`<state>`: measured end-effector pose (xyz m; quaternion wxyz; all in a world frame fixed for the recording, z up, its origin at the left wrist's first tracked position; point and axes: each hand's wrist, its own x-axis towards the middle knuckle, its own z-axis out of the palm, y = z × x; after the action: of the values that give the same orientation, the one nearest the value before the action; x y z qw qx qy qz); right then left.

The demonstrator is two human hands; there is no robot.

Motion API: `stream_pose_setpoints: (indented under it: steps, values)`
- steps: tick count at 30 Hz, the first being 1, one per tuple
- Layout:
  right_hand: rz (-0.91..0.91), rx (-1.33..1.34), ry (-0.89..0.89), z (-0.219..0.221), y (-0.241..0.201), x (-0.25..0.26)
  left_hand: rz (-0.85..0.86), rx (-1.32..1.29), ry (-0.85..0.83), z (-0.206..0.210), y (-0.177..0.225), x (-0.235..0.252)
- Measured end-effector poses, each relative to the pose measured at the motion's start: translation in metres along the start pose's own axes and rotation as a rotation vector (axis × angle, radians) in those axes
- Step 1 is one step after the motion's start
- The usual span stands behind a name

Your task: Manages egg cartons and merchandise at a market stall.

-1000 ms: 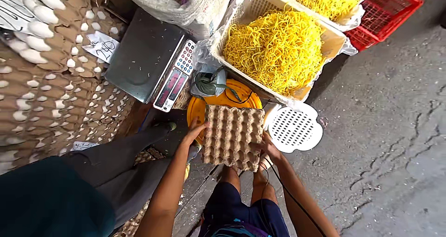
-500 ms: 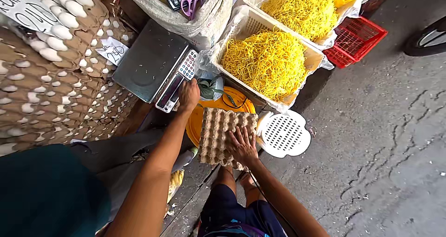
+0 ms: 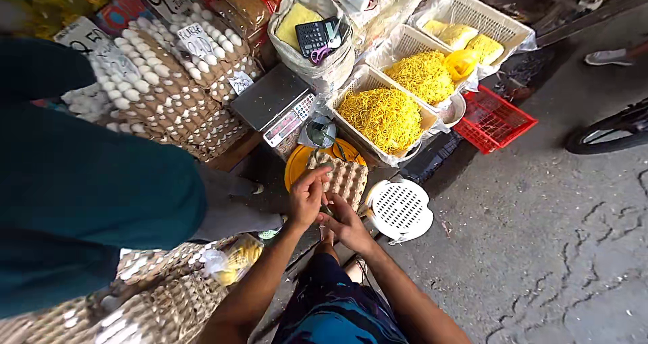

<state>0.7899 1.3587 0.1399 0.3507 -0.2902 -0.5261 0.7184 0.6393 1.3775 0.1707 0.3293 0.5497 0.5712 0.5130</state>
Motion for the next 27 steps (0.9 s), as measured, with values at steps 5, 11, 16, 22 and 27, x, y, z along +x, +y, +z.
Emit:
stream_pose_setpoints:
  steps: [5,11,16,22,27]
  values:
    - [-0.033,0.000,0.051,-0.020,-0.025,-0.070,0.254,0.350,-0.185,-0.014,0.040,-0.003]
    - [-0.107,-0.237,0.123,-0.101,-0.045,-0.091,0.404,0.598,-0.960,-0.007,0.047,0.014]
    - [0.143,-0.319,0.152,-0.197,-0.019,-0.066,0.070,0.589,-1.371,-0.016,0.002,0.108]
    - [0.578,-0.414,0.379,-0.264,0.061,-0.001,-0.080,1.058,-1.349,-0.048,-0.116,0.242]
    - [0.765,-0.547,0.701,-0.268,0.163,0.103,-0.406,1.107,-1.000,-0.018,-0.257,0.269]
